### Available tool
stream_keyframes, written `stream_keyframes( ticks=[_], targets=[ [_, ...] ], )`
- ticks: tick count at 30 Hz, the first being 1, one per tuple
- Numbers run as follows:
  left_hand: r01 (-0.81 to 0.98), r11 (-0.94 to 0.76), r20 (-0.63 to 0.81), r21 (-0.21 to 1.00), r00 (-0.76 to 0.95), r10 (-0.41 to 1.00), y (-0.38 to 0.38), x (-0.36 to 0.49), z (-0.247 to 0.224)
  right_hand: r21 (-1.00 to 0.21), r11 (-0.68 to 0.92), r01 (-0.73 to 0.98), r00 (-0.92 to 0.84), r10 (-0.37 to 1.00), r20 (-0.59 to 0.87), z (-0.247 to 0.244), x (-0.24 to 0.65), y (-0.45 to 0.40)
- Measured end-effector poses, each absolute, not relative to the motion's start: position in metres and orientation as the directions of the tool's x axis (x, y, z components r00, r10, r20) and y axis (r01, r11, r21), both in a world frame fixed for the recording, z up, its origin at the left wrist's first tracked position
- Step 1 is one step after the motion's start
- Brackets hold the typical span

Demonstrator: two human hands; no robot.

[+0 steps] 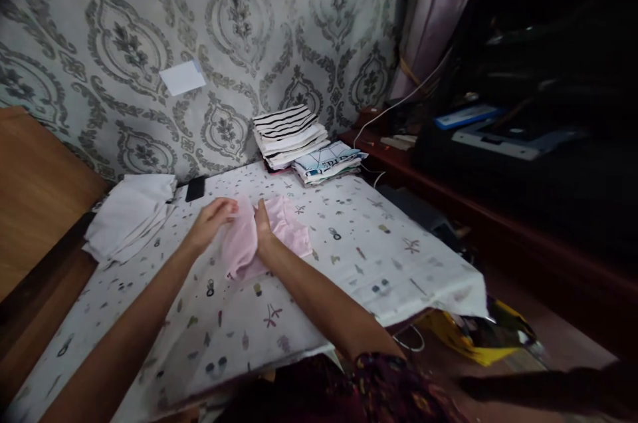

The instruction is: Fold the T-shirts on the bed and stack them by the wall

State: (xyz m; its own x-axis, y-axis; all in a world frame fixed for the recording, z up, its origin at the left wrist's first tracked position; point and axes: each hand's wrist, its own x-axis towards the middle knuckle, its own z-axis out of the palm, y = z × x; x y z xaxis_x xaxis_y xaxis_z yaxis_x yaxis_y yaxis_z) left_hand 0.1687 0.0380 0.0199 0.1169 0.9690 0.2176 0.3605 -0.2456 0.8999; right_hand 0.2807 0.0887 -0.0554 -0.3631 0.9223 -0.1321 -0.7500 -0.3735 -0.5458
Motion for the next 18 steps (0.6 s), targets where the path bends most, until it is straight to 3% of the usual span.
stream_keyframes(
  ticks=[3, 7, 11, 18],
  targets=[
    [0.636, -0.412, 0.39, 0.652, 0.184, 0.902, 0.04, 0.187, -0.016, -0.444, -0.415, -0.794, -0.431, 0.9, -0.07, -0.055, 0.3, 0.087],
    [0.77, -0.429, 0.357, 0.473, 0.277, 0.892, 0.041, 0.203, -0.047, -0.423, -0.398, -0.814, -0.41, 0.91, -0.065, -0.052, 0.317, 0.086],
    [0.794, -0.443, 0.344, 0.415, 0.314, 0.885, 0.047, 0.223, -0.048, -0.42, -0.387, -0.821, -0.39, 0.917, -0.083, -0.046, 0.337, 0.09],
    [0.791, -0.423, 0.273, 0.443, 0.33, 0.904, 0.057, 0.267, -0.045, -0.471, -0.34, -0.814, -0.344, 0.936, -0.08, -0.049, 0.382, 0.1]
  ],
)
